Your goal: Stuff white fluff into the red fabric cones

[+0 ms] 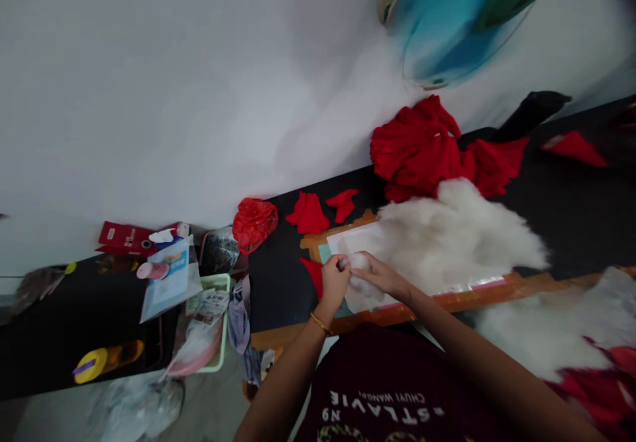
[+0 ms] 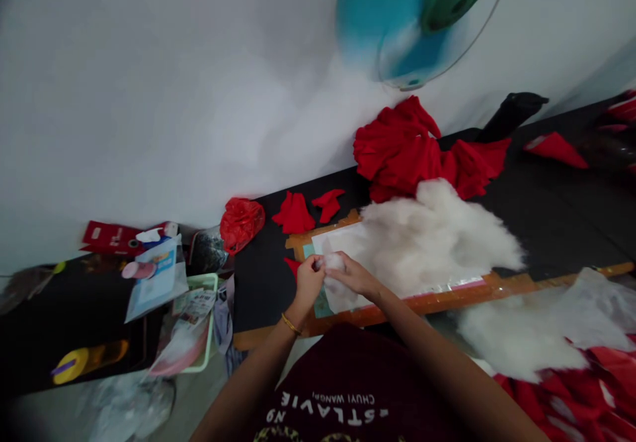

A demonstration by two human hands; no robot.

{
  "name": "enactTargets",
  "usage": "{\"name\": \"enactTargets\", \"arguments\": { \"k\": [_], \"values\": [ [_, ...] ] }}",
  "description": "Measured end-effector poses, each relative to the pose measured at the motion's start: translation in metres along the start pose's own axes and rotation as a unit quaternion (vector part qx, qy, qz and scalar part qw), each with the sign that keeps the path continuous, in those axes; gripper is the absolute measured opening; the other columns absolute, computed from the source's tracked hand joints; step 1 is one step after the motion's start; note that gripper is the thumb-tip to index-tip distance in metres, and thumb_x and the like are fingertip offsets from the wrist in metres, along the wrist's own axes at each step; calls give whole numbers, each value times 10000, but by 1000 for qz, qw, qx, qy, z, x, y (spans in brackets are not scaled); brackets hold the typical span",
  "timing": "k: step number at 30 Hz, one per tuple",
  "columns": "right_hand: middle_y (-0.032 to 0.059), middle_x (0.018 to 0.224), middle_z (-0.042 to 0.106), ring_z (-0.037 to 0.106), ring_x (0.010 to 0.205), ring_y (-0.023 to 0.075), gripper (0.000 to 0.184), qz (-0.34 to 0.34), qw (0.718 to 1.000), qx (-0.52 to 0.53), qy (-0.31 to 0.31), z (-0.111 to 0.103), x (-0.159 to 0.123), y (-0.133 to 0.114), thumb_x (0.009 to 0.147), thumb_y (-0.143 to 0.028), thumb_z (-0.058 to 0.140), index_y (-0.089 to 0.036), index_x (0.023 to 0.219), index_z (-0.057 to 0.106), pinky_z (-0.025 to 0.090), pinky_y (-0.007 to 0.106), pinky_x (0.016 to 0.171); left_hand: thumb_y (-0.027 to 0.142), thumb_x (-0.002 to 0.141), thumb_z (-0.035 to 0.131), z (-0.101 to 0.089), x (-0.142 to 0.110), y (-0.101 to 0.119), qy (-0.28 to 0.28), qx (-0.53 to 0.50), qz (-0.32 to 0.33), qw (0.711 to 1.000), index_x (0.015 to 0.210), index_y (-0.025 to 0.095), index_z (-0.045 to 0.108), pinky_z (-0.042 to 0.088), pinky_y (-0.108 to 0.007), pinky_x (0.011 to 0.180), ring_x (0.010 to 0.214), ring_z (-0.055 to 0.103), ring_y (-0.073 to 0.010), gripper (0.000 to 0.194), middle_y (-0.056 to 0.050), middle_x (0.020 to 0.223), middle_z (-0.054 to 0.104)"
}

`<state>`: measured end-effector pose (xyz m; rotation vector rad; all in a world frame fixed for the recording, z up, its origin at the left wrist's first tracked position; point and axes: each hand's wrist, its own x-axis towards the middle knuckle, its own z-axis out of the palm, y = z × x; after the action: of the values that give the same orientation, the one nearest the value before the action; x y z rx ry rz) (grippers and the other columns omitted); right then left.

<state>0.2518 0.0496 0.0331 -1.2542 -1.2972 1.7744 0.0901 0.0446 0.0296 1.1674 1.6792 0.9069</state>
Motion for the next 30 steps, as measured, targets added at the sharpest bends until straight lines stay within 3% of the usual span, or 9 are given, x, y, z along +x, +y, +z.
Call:
{"name": "enactTargets", "arguments": {
  "k": [4, 8, 11, 15, 18, 21, 24, 26, 30],
  "values": [
    [-10, 685, 604, 523, 564, 155, 207, 28, 999, -8, 42, -2, 3, 9, 771, -429, 588, -231, 826, 562, 431, 263, 504, 227, 759, 623, -10, -1, 1, 2, -6, -3, 1000, 814, 172, 683, 394, -252, 637, 644, 527, -142, 99, 10, 686, 618],
    [-17, 642, 600, 500, 523, 142, 153, 32, 998, 8, 53, -7, 1, 14, 748, -369, 584, -223, 795, 589, 403, 248, 471, 343, 805, 637, -19, -3, -3, 27, -54, -31, 998, 812, 173, 677, 384, -242, 612, 620, 498, -130, 175, 20, 662, 587],
    [-9, 657, 624, 524, 537, 149, 154, 20, 998, 3, 56, -10, -2, 11, 783, -362, 563, -214, 792, 606, 437, 260, 492, 391, 796, 697, -16, -5, -5, 1, -142, -47, 989, 878, 179, 699, 434, -244, 712, 758, 576, -148, 227, -16, 816, 668],
    [32, 821, 688, 628, 704, 205, 207, -27, 996, -49, 76, -2, 7, 12, 834, -355, 535, -204, 941, 629, 541, 333, 650, 478, 783, 745, 1, -12, 0, -104, -331, -146, 926, 1192, 245, 657, 495, -305, 850, 1071, 630, -229, 479, -89, 1249, 668],
    [105, 1085, 681, 636, 1015, 275, 305, -104, 978, -139, 116, 14, 19, 21, 800, -286, 579, -189, 1086, 622, 537, 439, 912, 461, 763, 780, 17, -17, 4, -153, -375, -185, 895, 1227, 232, 640, 513, -372, 885, 1104, 639, -279, 537, -126, 1278, 665],
    [173, 1313, 577, 540, 1239, 321, 489, -141, 964, -191, 123, 22, 22, 31, 762, -239, 618, -164, 1243, 574, 437, 509, 1084, 338, 701, 840, 25, -17, 5, -127, -387, -154, 900, 1218, 224, 635, 474, -372, 977, 1119, 637, -261, 568, -109, 1233, 689],
    [178, 1465, 464, 426, 1381, 337, 617, -153, 963, -202, 97, 7, 12, 30, 782, -333, 663, -197, 1364, 509, 374, 540, 1143, 261, 638, 853, 22, -11, 7, -88, -406, -152, 897, 1124, 204, 664, 475, -354, 953, 996, 672, -226, 525, -79, 1090, 727],
    [142, 1546, 390, 392, 1413, 336, 654, -151, 965, -194, 95, -15, 3, 20, 811, -442, 669, -263, 1410, 475, 429, 544, 1097, 241, 623, 842, 14, -7, 9, -98, -415, -180, 886, 1054, 197, 684, 492, -366, 899, 874, 683, -215, 461, -71, 1002, 736],
    [111, 1529, 432, 506, 1322, 308, 627, -67, 981, -110, 146, -52, -4, -4, 923, -562, 524, -332, 1490, 384, 546, 482, 966, 208, 620, 821, 3, -3, 11, -119, -410, -208, 880, 979, 213, 707, 500, -391, 880, 857, 686, -239, 377, -84, 973, 738]
  ]
}}
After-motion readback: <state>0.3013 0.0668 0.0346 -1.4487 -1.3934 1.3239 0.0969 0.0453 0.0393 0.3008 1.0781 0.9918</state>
